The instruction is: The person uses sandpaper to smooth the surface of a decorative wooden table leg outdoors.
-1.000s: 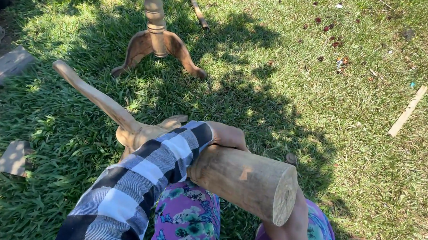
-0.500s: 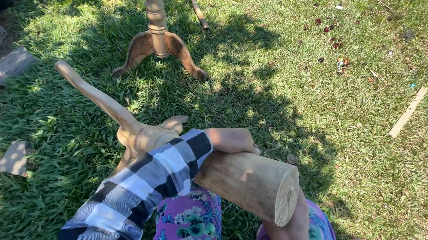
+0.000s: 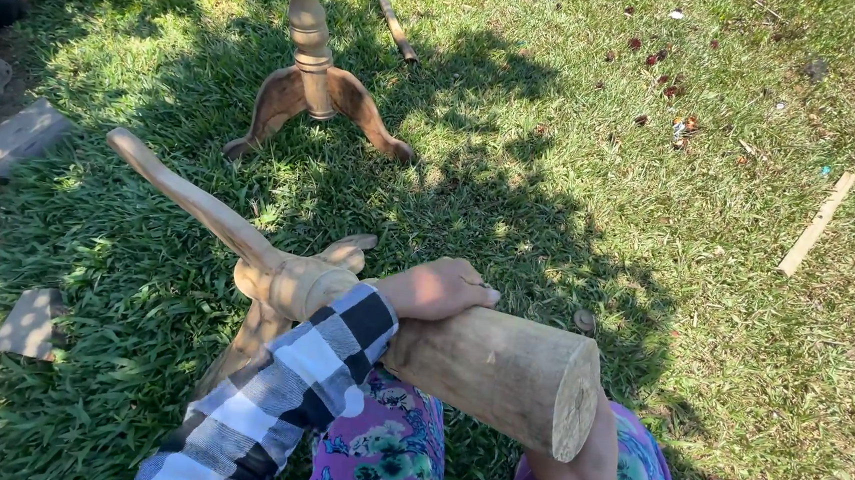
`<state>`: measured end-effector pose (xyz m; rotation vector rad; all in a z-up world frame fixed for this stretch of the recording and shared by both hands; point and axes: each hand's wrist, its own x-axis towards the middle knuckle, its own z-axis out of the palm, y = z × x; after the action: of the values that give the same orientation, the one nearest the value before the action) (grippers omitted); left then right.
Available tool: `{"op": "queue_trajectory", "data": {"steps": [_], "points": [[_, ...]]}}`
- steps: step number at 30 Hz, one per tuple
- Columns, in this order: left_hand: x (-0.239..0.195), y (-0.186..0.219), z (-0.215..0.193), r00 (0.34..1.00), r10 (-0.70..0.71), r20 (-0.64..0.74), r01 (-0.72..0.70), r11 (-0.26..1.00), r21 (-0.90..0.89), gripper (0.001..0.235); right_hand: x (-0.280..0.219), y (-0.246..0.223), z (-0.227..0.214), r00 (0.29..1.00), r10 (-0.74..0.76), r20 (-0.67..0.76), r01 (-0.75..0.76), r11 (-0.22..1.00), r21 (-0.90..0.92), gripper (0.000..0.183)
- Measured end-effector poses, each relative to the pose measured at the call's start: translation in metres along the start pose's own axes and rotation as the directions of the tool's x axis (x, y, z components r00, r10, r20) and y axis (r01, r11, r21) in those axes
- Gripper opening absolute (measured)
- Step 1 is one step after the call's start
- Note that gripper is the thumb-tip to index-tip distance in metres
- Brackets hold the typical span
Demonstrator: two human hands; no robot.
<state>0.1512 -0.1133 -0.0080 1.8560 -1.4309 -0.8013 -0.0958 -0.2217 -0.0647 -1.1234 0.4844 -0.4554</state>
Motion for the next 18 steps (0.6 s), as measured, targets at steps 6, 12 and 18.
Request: {"op": "queue_trajectory", "data": {"steps": [6,12,18], "points": [[-0.036,0.052,0.014,0.955,0.117,-0.272,-0.096,0.991,0.091,0.045,0.002,0.008,-0.008,1.000,-0.019,0.005,0.020,0.977,-0.212,0.051],[-0.075,0.102,0.041,0.606,0.540,-0.584,-0.473,0.835,0.282,0.039,0.013,0.027,-0.018,0.969,0.057,0.240,0.017,0.956,-0.292,0.050],[-0.084,0.067,0.027,0.839,-0.150,-0.522,0.323,0.911,0.258,0.043,0.007,0.021,-0.013,0.958,0.274,0.082,-0.269,0.768,0.581,0.048]]}}
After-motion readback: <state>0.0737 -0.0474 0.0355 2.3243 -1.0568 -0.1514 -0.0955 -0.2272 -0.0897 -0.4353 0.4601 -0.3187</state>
